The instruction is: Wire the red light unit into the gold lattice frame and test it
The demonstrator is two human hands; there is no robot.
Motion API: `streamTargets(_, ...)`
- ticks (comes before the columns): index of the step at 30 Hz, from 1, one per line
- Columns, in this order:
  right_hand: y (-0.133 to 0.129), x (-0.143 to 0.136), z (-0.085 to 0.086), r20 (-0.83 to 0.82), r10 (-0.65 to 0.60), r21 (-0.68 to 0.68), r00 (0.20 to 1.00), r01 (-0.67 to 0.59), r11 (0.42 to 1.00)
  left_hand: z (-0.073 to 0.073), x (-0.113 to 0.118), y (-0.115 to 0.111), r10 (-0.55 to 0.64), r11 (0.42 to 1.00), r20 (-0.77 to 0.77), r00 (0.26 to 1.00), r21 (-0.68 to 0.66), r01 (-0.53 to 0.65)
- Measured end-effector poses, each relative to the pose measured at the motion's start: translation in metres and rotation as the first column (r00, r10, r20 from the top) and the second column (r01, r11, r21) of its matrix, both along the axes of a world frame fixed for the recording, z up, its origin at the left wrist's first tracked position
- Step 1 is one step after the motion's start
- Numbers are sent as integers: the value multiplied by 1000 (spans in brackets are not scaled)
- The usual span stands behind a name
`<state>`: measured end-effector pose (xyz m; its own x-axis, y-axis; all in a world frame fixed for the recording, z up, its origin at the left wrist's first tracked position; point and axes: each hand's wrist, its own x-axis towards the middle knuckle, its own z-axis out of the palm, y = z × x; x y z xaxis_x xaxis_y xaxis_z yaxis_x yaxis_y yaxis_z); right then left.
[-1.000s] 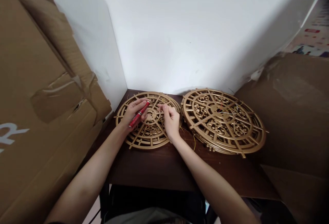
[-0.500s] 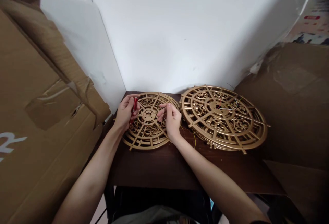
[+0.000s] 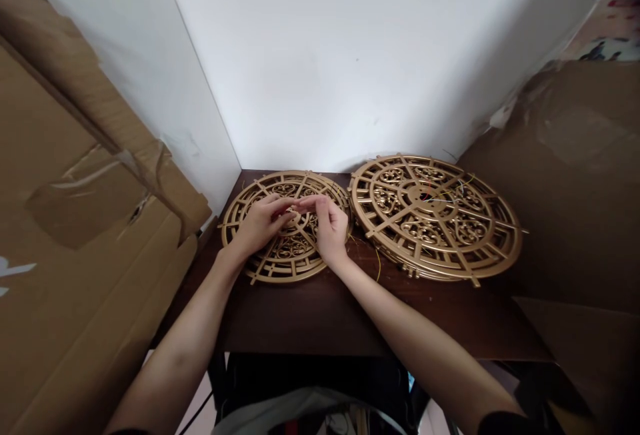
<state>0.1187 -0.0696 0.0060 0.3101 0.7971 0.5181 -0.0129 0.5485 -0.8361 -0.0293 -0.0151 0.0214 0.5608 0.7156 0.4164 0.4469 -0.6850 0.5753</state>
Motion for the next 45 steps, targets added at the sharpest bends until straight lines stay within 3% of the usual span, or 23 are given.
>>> streamTargets(8, -1, 1, 0, -15, 57, 81, 998, -56, 995, 1, 1, 0, 29, 1000, 36, 999, 5, -30)
streamTargets(12, 1, 1, -2, -49, 85, 115, 995, -79, 990, -3, 0, 2, 132, 990, 98, 986, -58, -127)
streamTargets(17, 3, -1, -5, -26, 105, 83, 994, -103, 991, -3, 1, 4, 177, 962, 235, 956, -244, -118)
streamTargets(20, 5, 0, -9, -16, 3, 26, 1000, -3, 1000, 0, 2, 2, 258, 908, 352, 900, -407, -100)
streamTargets(23, 8, 3, -11, 134, -88, -73, 987, 98, 992, 3, 2, 2, 346, 848, 486, 802, -528, -46)
streamTargets(27, 7, 5, -9, 527, -26, -100, 850, 93, 991, 3, 1, 4, 421, 801, 564, 710, -599, 0)
streamTargets(31, 1, 3, -6, 753, 0, -83, 658, 95, 992, 3, -1, 6, 431, 792, 576, 695, -611, 15)
streamTargets(39, -4, -2, -5, 936, 1, -77, 353, 202, 976, 8, 8, -6, 282, 786, 533, 798, -606, 127)
streamTargets(42, -6, -2, -3, 952, 13, -81, 307, 209, 975, 7, 10, -8, 232, 780, 524, 820, -604, 166)
streamTargets(45, -6, -2, -2, 948, 16, -84, 317, 202, 976, 6, 9, -5, 263, 794, 528, 807, -594, 130)
